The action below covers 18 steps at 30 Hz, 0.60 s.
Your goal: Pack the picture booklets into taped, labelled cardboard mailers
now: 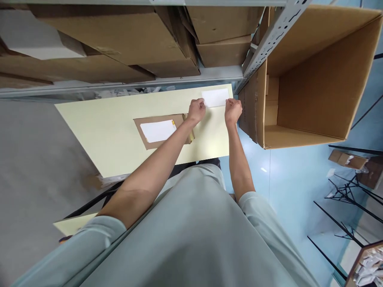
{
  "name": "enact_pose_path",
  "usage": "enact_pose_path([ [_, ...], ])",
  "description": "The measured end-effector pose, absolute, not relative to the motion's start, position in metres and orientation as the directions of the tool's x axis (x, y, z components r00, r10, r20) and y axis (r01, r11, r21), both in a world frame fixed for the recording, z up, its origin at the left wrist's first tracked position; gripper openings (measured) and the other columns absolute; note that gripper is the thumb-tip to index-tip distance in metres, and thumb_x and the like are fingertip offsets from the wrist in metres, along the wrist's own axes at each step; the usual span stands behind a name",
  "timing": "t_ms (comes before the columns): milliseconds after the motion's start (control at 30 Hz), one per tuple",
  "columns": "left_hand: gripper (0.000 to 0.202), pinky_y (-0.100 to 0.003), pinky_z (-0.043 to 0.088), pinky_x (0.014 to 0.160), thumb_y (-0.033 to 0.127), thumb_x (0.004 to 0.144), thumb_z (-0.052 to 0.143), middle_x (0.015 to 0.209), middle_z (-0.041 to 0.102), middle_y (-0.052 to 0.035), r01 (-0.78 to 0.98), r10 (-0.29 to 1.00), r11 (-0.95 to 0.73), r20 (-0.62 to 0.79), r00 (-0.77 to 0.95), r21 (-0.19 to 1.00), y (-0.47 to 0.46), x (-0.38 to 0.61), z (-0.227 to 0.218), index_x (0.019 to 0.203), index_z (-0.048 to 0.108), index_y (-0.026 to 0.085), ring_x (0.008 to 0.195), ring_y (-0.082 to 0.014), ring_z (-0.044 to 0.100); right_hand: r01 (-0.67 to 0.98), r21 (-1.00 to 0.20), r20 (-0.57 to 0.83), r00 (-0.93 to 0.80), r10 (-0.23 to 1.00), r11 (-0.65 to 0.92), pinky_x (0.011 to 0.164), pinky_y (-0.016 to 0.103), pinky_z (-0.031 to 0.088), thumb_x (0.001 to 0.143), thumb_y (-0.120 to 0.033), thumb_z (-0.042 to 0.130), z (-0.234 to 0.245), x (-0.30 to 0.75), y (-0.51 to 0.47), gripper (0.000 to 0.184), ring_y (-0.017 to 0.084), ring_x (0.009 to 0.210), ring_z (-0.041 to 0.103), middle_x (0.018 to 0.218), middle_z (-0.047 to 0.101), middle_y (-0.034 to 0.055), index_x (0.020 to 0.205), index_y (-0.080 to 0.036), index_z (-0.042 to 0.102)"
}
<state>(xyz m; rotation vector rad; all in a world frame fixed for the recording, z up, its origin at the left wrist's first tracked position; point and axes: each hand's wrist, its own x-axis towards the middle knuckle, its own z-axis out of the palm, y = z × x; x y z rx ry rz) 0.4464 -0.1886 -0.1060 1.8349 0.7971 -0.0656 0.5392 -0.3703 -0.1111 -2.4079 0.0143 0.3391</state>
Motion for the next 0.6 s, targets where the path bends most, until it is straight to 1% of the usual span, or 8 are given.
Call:
enact_pose_path([
  [100, 0.015, -0.049, 0.058, 0.124, 0.011, 0.089, 0.068, 0.111, 0.068, -0.0106, 0.644, 0.496, -0.128, -0.514, 0.700, 0.754, -0.193, 0.443, -0.108, 0.091, 0.064, 0.024, 0.112, -0.0291, 0.072, -0.182, -0.684, -0.252, 0.968, -0.005, -0.706, 0.112, 0.051, 0.066, 0.115, -0.044, 0.066, -0.115, 0.536, -0.369, 0.032, 0.024, 0.099, 0.078, 0.111, 0.078, 0.0104, 0.122, -0.019, 0.083],
  [200, 0.019, -0.050, 0.057, 0.126, 0.006, 0.086, 0.066, 0.113, 0.070, -0.0108, 0.668, 0.518, -0.098, -0.535, 0.667, 0.738, -0.194, 0.442, -0.110, 0.096, 0.067, 0.023, 0.113, -0.0291, 0.074, -0.244, -0.709, -0.289, 0.956, -0.043, -0.662, 0.113, 0.051, 0.065, 0.113, -0.049, 0.068, -0.118, 0.535, -0.367, 0.035, 0.024, 0.099, 0.078, 0.104, 0.076, 0.0069, 0.127, -0.020, 0.082],
  [267, 0.024, -0.052, 0.056, 0.129, 0.007, 0.087, 0.066, 0.119, 0.072, -0.0120, 0.667, 0.534, -0.078, -0.534, 0.656, 0.741, -0.194, 0.442, -0.112, 0.105, 0.071, 0.022, 0.117, -0.0300, 0.075, -0.260, -0.716, -0.302, 0.952, -0.049, -0.648, 0.111, 0.049, 0.065, 0.113, -0.053, 0.068, -0.118, 0.535, -0.366, 0.038, 0.023, 0.099, 0.077, 0.103, 0.075, 0.0059, 0.127, -0.020, 0.081],
  [333, 0.030, -0.052, 0.056, 0.130, 0.011, 0.090, 0.068, 0.128, 0.074, -0.0137, 0.668, 0.526, -0.044, -0.551, 0.648, 0.743, -0.192, 0.442, -0.113, 0.117, 0.074, 0.021, 0.121, -0.0308, 0.077, -0.248, -0.721, -0.287, 0.957, -0.046, -0.647, 0.107, 0.045, 0.064, 0.114, -0.057, 0.065, -0.115, 0.535, -0.365, 0.040, 0.022, 0.098, 0.076, 0.102, 0.075, 0.0057, 0.121, -0.020, 0.081],
  [433, 0.035, -0.054, 0.056, 0.131, 0.022, 0.095, 0.075, 0.136, 0.076, -0.0164, 0.677, 0.494, 0.002, -0.590, 0.639, 0.736, -0.191, 0.443, -0.108, 0.130, 0.075, 0.020, 0.127, -0.0328, 0.078, -0.173, -0.748, -0.231, 0.973, 0.008, -0.641, 0.105, 0.041, 0.064, 0.117, -0.064, 0.060, -0.106, 0.532, -0.363, 0.047, 0.021, 0.097, 0.073, 0.101, 0.073, 0.0050, 0.111, -0.021, 0.078],
  [533, 0.033, -0.052, 0.058, 0.129, 0.031, 0.097, 0.084, 0.139, 0.078, -0.0166, 0.658, 0.533, -0.030, -0.545, 0.647, 0.752, -0.190, 0.448, -0.093, 0.128, 0.078, 0.021, 0.130, -0.0334, 0.079, -0.071, -0.759, -0.184, 0.977, 0.110, -0.647, 0.109, 0.044, 0.063, 0.121, -0.069, 0.052, -0.086, 0.521, -0.355, 0.052, 0.023, 0.102, 0.072, 0.105, 0.073, 0.0065, 0.111, -0.023, 0.075],
  [600, 0.032, -0.050, 0.061, 0.124, 0.044, 0.101, 0.087, 0.137, 0.081, -0.0152, 0.623, 0.577, -0.070, -0.478, 0.663, 0.779, -0.185, 0.453, -0.079, 0.124, 0.080, 0.022, 0.125, -0.0324, 0.081, 0.017, -0.734, -0.174, 0.962, 0.212, -0.679, 0.115, 0.047, 0.062, 0.124, -0.066, 0.045, -0.068, 0.506, -0.344, 0.053, 0.026, 0.110, 0.072, 0.114, 0.073, 0.0098, 0.115, -0.024, 0.075],
])
